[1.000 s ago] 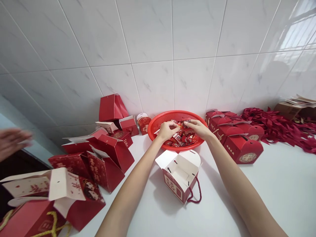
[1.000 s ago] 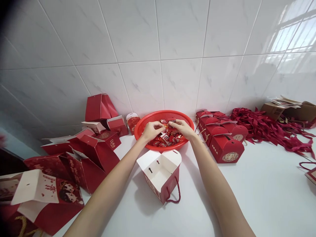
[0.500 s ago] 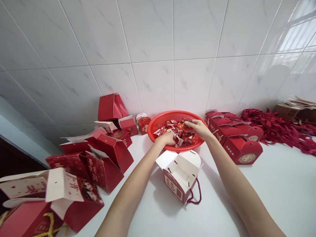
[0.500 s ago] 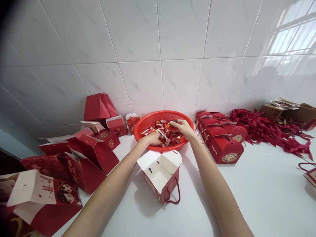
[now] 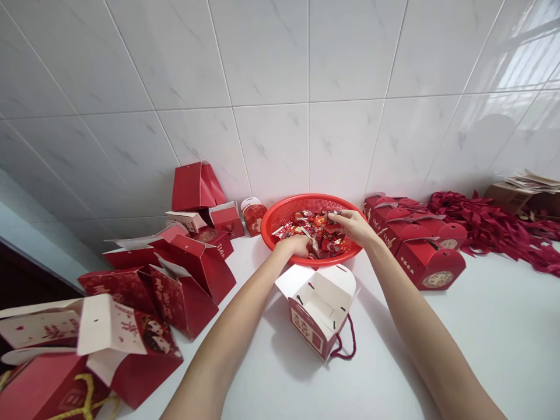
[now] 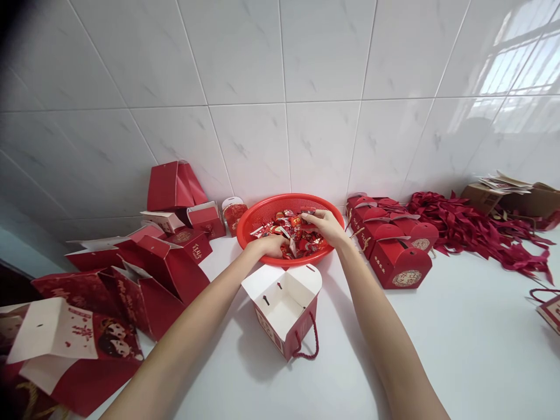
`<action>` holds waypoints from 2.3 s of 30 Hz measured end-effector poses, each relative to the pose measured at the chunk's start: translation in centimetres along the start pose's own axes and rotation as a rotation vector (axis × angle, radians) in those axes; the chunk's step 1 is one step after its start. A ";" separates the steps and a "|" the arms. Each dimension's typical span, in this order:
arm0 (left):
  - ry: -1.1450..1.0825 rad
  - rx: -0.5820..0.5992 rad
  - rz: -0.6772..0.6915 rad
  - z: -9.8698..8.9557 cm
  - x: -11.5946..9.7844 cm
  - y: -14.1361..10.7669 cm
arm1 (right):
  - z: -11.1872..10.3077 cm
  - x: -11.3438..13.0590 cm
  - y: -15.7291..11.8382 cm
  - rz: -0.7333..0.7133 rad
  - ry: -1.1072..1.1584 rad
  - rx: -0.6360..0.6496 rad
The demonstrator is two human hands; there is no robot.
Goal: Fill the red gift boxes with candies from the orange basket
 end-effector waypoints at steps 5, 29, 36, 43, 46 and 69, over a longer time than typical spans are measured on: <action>-0.076 -0.230 0.036 -1.1 0.0 0.1 | 0.2 0.2 -0.1 -0.026 0.015 0.008; -0.239 -0.074 0.460 -0.2 -2.4 0.2 | -0.4 0.3 -0.2 -0.049 0.034 -0.092; -0.013 0.207 0.503 1.3 -2.7 1.0 | -0.5 0.3 -0.2 -0.050 0.074 -0.114; 0.107 0.200 0.374 1.0 -2.7 0.7 | -0.6 0.2 0.0 -0.048 0.022 -0.100; 0.114 0.161 0.323 0.8 -2.7 0.7 | -0.3 0.3 -0.1 -0.045 0.013 -0.076; -0.087 -0.581 0.209 -2.6 -1.3 -0.1 | -0.2 0.4 -0.3 -0.046 0.026 -0.088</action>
Point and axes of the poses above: each hand's wrist, its own y-axis towards the middle knuckle, its own z-axis out of the palm, x = y × z, the point moved 5 cm from there along y, towards the middle knuckle, and after that the axes turned 11 degrees about z, right-handed, at the moved point
